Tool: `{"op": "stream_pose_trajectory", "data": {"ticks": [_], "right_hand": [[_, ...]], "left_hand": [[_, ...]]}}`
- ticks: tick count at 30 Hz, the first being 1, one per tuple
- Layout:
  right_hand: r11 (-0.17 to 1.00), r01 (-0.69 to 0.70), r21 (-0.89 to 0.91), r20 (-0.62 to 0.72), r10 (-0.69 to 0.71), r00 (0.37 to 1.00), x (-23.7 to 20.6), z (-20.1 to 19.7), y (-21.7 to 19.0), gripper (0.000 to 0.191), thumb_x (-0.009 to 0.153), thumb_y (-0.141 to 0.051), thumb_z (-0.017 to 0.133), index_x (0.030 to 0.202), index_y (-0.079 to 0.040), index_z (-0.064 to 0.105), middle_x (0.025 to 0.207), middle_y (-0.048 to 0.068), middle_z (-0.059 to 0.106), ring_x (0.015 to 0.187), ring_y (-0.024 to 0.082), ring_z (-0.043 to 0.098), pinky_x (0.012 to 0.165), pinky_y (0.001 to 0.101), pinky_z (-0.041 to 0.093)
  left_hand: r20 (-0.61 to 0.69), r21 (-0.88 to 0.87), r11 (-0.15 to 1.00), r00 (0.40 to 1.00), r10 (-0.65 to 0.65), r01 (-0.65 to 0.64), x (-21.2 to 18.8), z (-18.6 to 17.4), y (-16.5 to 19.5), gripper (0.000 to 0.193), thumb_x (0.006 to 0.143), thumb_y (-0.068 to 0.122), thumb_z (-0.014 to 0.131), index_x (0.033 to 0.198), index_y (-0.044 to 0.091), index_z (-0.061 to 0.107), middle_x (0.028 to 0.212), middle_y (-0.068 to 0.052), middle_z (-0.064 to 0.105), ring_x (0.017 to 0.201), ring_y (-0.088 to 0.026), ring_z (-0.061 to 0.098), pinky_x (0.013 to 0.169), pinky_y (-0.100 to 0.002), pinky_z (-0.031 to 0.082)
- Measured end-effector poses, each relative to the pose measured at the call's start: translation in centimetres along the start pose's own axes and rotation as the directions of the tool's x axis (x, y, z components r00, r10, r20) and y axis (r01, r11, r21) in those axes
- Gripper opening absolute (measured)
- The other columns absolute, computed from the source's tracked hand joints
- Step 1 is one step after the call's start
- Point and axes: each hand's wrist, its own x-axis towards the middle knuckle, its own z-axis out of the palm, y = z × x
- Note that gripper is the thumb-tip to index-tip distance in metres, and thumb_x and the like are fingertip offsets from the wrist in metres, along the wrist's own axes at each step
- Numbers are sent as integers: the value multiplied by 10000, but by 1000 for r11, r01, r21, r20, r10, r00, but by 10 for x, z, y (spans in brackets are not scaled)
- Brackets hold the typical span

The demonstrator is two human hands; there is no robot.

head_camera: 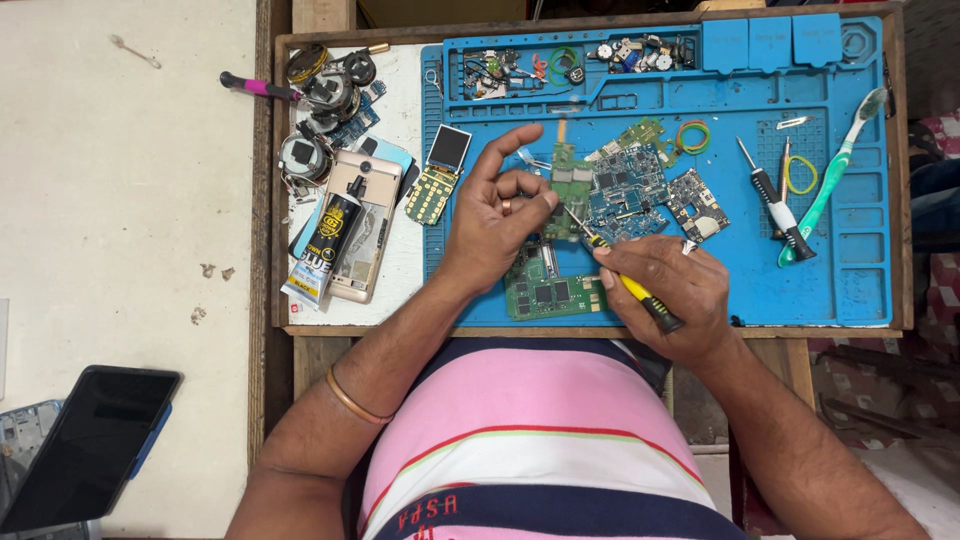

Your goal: The person sits at a repair bench and works on a disassembled phone motherboard laid on a blue silicone mat. They hold the board with one hand and use a yellow-handled precision screwdriver to work on components, repositioning and turning the board over to reach different sections.

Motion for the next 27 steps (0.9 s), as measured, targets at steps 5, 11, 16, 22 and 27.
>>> {"op": "stream_pose_trajectory", "data": {"ticks": [5,11,16,22,27], "right_hand": [[1000,2,-19,-20,-2,1000,2,-2,0,225,883,27,763,1099,-20,725,993,123,755,906,241,752,773,335,585],[1000,10,-16,-21,-11,1000,2,-4,0,227,877,32,768,1095,-21,730,993,125,753,905,244,755,779,339,594],[1000,14,3,-21,-14,1000,1,-6,2,224,857,40,763,1071,-21,737,973,120,749,888,245,756,773,339,594],[1000,21,6,-19,-21,1000,1,-7,1,219,860,35,767,1071,-18,742,974,126,747,888,248,756,773,343,597],[999,28,19,-15,-28,999,2,-6,1,213,865,33,767,1067,-26,740,970,119,748,878,234,755,789,346,603]], "left_hand": [[44,-21,999,998,-42,43,0,-3,-2,643,988,-24,649,1591,44,436,925,0,636,776,-14,610,763,-203,620],[54,-83,994,997,-64,68,3,-5,-4,678,940,-35,672,1567,16,418,926,-6,632,792,-49,653,770,-234,634],[107,-176,980,991,-78,96,6,-10,-6,638,902,-33,697,1495,22,468,939,-38,678,810,-79,690,784,-244,645],[81,-102,989,992,-95,103,6,-9,-8,161,962,62,717,1113,22,680,923,-28,717,821,-77,697,753,-243,642],[15,57,992,993,-114,113,3,-4,-4,197,1000,222,713,1100,52,708,819,7,730,747,-44,685,669,-200,600]]}}
